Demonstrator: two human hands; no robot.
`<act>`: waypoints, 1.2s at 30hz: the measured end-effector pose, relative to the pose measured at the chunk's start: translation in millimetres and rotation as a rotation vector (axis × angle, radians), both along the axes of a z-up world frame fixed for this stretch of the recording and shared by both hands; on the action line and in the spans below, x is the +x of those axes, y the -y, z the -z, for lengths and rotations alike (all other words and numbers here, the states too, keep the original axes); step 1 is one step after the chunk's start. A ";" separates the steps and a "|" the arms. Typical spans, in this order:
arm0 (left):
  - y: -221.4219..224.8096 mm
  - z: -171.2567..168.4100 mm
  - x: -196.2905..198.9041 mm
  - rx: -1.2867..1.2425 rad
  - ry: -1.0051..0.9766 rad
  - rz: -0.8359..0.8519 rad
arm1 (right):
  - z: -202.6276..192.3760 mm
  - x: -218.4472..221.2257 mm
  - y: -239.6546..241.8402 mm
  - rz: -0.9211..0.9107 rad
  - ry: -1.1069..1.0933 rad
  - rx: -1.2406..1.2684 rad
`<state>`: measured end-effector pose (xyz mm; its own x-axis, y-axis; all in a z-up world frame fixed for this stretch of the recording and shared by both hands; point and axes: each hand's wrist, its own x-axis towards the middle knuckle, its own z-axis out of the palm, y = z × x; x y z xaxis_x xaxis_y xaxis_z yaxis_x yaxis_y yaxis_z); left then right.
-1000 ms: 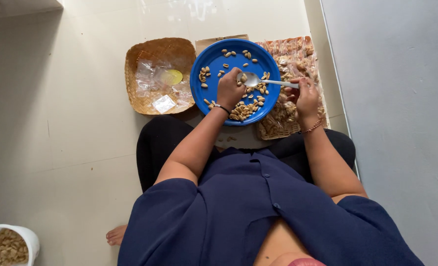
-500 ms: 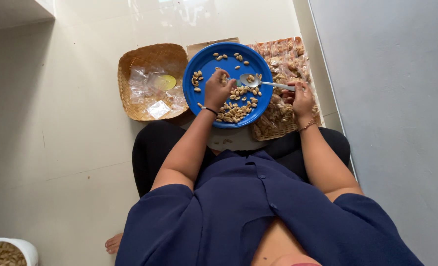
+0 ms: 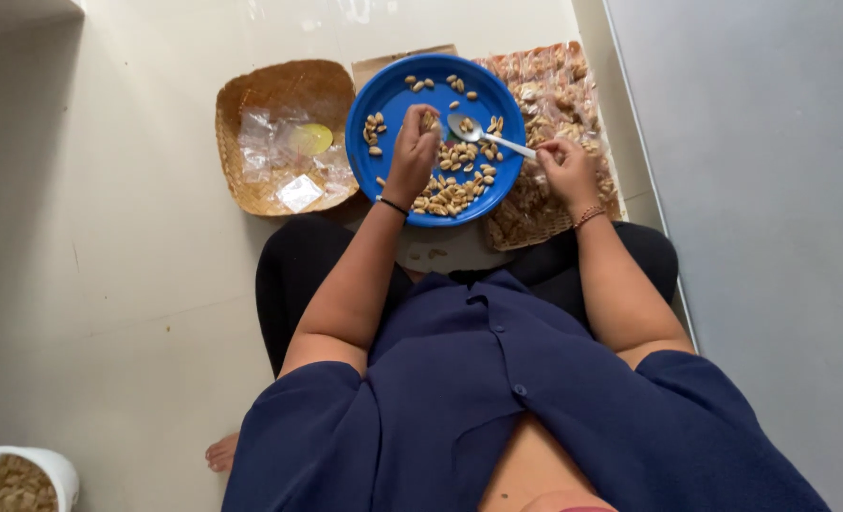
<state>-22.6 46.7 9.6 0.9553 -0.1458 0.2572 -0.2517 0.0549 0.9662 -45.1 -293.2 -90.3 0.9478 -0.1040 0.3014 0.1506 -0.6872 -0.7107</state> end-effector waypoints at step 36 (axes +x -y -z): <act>38.7 44.2 -29.4 -0.273 -0.444 -0.145 | -64.1 -18.6 -146.2 -0.155 -0.332 0.952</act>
